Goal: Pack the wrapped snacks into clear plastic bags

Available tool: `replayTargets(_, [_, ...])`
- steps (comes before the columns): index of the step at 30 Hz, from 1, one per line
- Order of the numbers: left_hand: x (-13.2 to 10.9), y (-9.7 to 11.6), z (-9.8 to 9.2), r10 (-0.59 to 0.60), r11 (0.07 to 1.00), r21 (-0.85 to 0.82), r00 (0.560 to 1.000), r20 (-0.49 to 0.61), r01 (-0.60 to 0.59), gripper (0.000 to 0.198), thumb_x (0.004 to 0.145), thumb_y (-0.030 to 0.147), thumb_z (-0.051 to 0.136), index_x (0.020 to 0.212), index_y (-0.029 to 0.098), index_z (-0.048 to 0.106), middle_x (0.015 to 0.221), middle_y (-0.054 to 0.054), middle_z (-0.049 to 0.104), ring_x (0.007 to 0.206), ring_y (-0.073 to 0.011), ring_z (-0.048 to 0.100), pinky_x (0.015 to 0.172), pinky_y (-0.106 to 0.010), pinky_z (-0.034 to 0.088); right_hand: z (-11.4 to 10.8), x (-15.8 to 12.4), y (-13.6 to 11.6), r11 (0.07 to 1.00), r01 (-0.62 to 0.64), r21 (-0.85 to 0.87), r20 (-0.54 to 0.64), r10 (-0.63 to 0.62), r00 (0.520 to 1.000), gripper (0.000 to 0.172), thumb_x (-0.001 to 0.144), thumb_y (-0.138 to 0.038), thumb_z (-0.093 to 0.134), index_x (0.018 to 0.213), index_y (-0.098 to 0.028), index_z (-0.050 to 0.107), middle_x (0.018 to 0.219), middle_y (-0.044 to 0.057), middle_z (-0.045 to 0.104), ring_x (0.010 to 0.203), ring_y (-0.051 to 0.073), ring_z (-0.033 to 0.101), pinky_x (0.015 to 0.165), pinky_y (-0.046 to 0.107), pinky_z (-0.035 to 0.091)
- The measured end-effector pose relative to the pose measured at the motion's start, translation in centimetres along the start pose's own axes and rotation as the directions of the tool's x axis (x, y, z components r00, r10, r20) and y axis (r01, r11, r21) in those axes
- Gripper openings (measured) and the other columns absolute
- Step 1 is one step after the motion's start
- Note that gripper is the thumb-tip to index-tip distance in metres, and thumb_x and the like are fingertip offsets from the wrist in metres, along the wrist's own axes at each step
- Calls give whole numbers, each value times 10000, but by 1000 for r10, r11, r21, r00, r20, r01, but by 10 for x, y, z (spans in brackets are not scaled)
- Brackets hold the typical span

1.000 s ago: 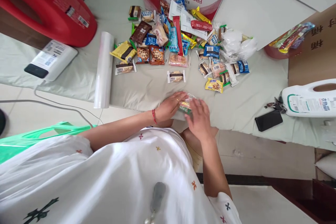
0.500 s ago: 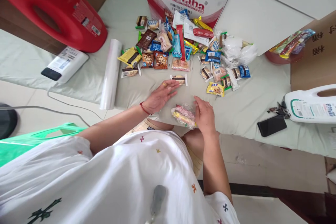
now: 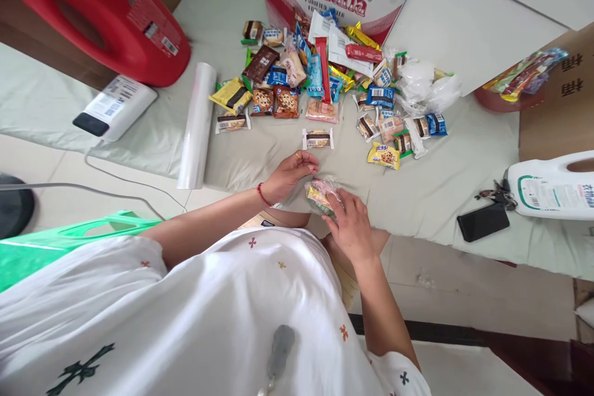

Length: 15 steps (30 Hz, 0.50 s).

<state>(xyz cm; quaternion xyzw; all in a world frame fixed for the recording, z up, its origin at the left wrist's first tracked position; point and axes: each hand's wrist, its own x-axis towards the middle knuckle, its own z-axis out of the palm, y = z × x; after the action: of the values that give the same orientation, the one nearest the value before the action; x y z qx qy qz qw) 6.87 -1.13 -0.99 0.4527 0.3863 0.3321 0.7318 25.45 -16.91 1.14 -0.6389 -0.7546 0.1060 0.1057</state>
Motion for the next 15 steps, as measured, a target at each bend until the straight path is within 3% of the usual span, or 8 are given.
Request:
replayTargets(5, [-4,10,-8,-12,997,-76,998,-62,8,237,819,346,704,955,177,608,996,-28,642,901,-134,639,778,-270,550,-10,16,10,995,-5,98,36,1,999,492,968,-313,581,1456,-255,561,1358,134,617,1177,313,559,995,478,504])
replayTargets(11, [-14,16,-23,57,997,59,986,-157,-48,220,787,303,704,948,171,629,888,-12,626,827,-137,600,750,-279,527,-10,21,-1,993,19,-117,25,-16,1000,548,920,-205,568,1465,-166,522,1455,196,561,1273,373,510,1065,555,433])
replayTargets(15, [-20,16,-27,80,994,81,981,-174,-67,213,781,293,706,942,174,633,882,-13,633,814,-149,595,763,-309,518,-13,16,4,999,-2,47,-66,5,998,473,928,-207,538,1400,-198,562,1370,177,620,1212,337,559,1023,524,481])
